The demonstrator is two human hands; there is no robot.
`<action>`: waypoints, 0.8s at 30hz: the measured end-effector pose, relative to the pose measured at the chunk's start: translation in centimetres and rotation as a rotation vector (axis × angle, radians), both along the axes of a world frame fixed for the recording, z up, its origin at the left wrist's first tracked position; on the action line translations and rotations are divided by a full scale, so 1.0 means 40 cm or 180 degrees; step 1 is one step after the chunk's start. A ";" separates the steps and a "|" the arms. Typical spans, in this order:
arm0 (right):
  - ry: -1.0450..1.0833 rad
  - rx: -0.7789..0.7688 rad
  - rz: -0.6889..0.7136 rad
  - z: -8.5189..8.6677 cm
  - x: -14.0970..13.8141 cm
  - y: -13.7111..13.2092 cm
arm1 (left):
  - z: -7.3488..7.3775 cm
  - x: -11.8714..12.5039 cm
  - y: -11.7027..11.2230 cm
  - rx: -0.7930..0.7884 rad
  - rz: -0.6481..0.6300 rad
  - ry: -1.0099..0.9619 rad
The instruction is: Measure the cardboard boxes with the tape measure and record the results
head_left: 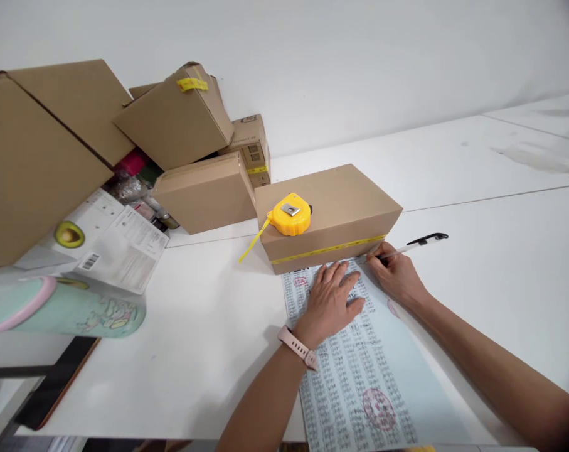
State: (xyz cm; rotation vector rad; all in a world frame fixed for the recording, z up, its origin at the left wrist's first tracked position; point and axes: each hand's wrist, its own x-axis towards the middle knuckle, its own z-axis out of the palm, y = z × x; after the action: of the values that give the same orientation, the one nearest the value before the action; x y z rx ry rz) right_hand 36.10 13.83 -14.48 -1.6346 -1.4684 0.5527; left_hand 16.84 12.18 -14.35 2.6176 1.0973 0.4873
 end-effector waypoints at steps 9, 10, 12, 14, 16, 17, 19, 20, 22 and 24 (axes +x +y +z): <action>-0.0113 -0.0057 -0.0052 -0.001 0.000 0.000 | 0.000 -0.001 0.000 -0.0009 -0.0013 -0.0013; -0.0090 -0.0055 -0.0054 -0.001 -0.001 0.001 | -0.001 -0.001 0.000 -0.0007 -0.0015 -0.0016; -0.0066 -0.0045 -0.0040 -0.002 -0.002 0.002 | 0.000 -0.001 -0.001 -0.0005 -0.0017 -0.0015; -0.0071 -0.0037 -0.0090 -0.002 0.000 -0.002 | 0.002 0.000 -0.001 -0.0012 -0.0019 -0.0012; -0.0138 -0.0015 -0.0226 0.001 0.006 -0.015 | 0.005 0.000 -0.002 -0.0032 -0.0020 -0.0009; -0.0230 0.0027 -0.0286 0.004 0.010 -0.026 | 0.007 -0.001 -0.002 -0.0041 -0.0018 -0.0006; -0.0597 0.0230 -0.0232 0.006 0.020 -0.054 | 0.008 -0.002 -0.002 -0.0043 -0.0013 0.0000; -0.0843 0.0367 -0.0101 0.005 0.025 -0.070 | 0.008 -0.003 -0.002 -0.0028 -0.0012 -0.0004; -0.1314 0.0565 0.0239 -0.002 0.031 -0.101 | 0.002 -0.004 -0.002 0.0083 -0.0013 -0.0106; -0.1660 0.0604 0.0451 -0.015 0.031 -0.126 | -0.006 -0.001 -0.001 0.0302 0.0001 -0.0361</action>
State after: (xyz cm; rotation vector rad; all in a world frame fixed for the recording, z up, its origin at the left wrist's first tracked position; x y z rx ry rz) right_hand 37.33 8.78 -15.06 -1.5992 -1.9586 0.0492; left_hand 16.80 12.15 -14.61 2.6330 1.0634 0.6949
